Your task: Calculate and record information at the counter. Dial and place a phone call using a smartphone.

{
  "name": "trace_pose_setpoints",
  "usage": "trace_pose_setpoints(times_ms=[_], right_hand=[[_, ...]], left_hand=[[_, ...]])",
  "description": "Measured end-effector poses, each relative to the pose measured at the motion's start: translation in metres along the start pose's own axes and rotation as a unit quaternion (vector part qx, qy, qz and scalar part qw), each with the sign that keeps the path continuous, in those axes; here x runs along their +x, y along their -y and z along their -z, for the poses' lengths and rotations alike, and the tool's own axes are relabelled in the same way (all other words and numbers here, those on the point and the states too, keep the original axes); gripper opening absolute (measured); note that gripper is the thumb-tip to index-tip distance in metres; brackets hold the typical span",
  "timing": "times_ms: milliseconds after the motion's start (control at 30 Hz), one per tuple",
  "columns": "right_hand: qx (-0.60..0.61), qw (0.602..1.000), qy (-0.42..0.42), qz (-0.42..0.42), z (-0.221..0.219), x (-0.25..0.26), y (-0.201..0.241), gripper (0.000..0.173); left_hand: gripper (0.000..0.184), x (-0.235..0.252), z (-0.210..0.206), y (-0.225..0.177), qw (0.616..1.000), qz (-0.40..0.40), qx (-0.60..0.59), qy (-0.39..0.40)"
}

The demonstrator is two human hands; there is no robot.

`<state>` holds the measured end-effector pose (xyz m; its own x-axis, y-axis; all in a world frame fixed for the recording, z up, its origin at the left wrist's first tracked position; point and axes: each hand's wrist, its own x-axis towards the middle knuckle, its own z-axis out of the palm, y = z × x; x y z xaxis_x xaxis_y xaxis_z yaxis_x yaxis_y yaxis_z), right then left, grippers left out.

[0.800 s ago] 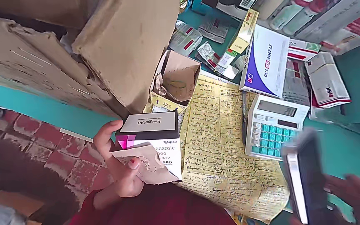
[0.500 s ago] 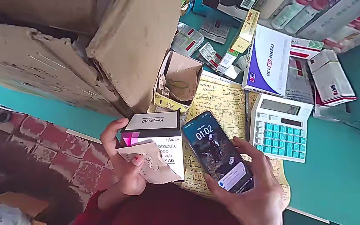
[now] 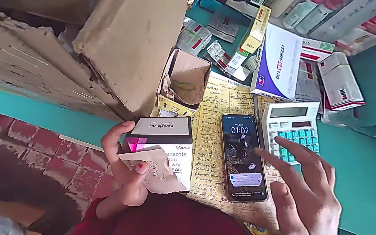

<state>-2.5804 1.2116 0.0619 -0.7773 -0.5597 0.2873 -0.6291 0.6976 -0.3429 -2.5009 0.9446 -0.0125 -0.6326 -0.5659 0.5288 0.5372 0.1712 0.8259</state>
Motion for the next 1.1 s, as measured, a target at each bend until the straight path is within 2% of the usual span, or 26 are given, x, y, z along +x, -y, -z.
trace_pose_setpoints(times_ms=[67, 133, 300, 400, 567, 733, 967, 1100], right_hand=[[0.025, 0.997, 0.036, 0.059, 0.003, 0.001, -0.019, 0.065], [0.023, 0.996, 0.044, 0.072, -0.001, 0.004, -0.032, 0.067], [-0.077, 0.997, -0.028, 0.007, -0.015, 0.022, -0.037, 0.07], [-0.036, 0.996, -0.077, 0.026, -0.014, 0.017, -0.038, 0.068], [0.036, 0.991, -0.117, 0.059, -0.021, -0.002, -0.043, 0.068], [0.024, 0.982, -0.174, 0.069, -0.03, -0.021, -0.035, 0.06], [0.012, 0.981, -0.165, 0.102, -0.03, -0.04, -0.033, 0.057], [0.035, 0.978, -0.173, 0.11, -0.026, -0.049, -0.032, 0.05]], left_hand=[[0.044, 0.003, 0.0, -0.001, 1.0, -0.003, -0.007, 0.013], [0.045, 0.003, 0.001, -0.001, 1.0, -0.002, -0.012, 0.018], [0.044, 0.001, 0.001, -0.001, 1.0, 0.015, 0.007, 0.01], [0.045, 0.002, 0.0, -0.003, 0.999, 0.035, 0.017, 0.014], [0.043, 0.002, 0.002, 0.001, 0.998, 0.016, 0.052, 0.015], [0.045, 0.005, 0.002, 0.0, 0.996, 0.003, 0.084, 0.01], [0.047, 0.006, 0.002, -0.001, 0.994, -0.001, 0.109, 0.008], [0.048, 0.008, 0.001, -0.002, 0.993, -0.006, 0.121, 0.014]])
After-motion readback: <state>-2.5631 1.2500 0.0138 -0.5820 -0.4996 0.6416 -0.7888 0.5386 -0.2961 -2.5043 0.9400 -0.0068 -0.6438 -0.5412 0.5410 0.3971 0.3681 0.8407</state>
